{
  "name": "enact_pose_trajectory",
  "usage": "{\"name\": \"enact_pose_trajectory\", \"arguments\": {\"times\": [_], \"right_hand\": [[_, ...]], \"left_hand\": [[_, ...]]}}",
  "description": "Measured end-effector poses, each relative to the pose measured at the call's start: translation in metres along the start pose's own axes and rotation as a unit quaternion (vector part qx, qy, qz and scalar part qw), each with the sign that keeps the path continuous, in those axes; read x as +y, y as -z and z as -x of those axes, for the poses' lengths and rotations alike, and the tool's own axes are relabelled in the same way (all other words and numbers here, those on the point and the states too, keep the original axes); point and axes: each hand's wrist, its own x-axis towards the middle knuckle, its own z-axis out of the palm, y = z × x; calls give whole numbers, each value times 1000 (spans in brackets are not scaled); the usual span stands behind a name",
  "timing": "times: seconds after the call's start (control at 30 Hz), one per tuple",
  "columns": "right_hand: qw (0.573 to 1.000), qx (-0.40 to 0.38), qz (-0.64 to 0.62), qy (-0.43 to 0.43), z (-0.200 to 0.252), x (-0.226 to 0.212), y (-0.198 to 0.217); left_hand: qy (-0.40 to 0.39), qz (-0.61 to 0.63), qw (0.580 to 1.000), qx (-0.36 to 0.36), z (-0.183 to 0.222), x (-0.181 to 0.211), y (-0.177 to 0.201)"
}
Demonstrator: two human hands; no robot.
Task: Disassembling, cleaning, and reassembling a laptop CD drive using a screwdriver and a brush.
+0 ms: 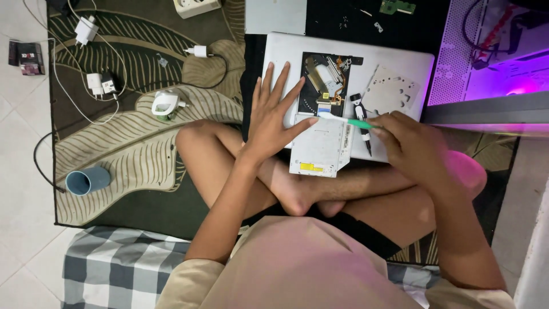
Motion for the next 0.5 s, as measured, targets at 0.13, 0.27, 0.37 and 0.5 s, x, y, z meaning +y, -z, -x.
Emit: {"name": "enact_pose_trajectory", "arguments": {"times": [0.13, 0.27, 0.37, 0.5], "right_hand": [[997, 78, 4, 9, -11, 6, -6], [997, 72, -4, -34, -29, 14, -10], [995, 52, -58, -56, -41, 4, 3], [990, 112, -74, 31, -51, -3, -9]], "left_hand": [[0, 7, 1000, 5, -1, 0, 0], [7, 9, 1000, 2, -1, 1, 1], [7, 14, 1000, 0, -1, 3, 2], [9, 73, 996, 40, -5, 6, 0]]}}
